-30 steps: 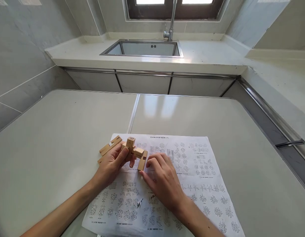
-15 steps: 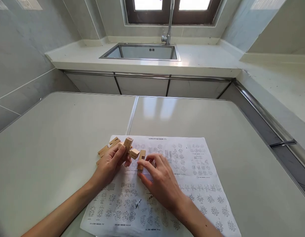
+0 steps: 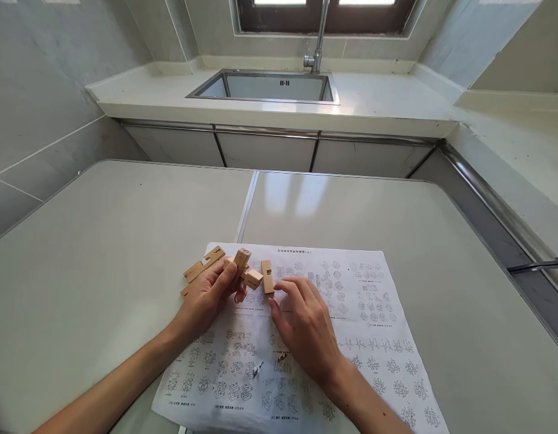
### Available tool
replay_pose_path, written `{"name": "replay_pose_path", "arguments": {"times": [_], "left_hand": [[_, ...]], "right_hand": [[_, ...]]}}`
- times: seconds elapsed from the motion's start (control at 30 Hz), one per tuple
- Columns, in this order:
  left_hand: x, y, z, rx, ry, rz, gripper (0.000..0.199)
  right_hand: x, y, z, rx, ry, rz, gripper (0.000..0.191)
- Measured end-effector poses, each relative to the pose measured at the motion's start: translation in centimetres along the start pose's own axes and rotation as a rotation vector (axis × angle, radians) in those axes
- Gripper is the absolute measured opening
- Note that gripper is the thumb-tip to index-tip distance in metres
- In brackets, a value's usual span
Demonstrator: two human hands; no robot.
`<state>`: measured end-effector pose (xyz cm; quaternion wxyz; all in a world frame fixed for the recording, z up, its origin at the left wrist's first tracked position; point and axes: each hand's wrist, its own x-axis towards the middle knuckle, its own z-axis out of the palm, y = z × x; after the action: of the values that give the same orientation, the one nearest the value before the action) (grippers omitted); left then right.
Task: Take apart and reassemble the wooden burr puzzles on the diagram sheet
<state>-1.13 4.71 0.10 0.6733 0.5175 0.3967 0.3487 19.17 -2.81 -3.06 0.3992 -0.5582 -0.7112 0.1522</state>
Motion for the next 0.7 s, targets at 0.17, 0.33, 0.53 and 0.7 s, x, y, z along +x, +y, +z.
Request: {"name": "replay_pose_path", "arguments": {"times": [0.17, 0.33, 0.53, 0.7], "left_hand": [[0.0, 0.12, 0.02, -0.007, -0.004, 0.002, 0.042], [0.13, -0.06, -0.06, 0.001, -0.009, 0.001, 0.042], [0.13, -0.26, -0.03, 0.022, -0.012, -0.01, 0.043], [0.11, 0.16, 0.34, 0.037, -0.02, -0.023, 0.043]], "right_hand": [[-0.02, -0.17, 0.09, -0.014, -0.063, -0.061, 0.042], [0.07, -0.14, 0.12, -0.06, -0.096, -0.092, 0.041], [0.27, -0.22, 0.0, -0.062, -0.075, -0.088, 0.029], [0.27, -0.28, -0.01, -0.074, -0.091, -0.084, 0.029]]}}
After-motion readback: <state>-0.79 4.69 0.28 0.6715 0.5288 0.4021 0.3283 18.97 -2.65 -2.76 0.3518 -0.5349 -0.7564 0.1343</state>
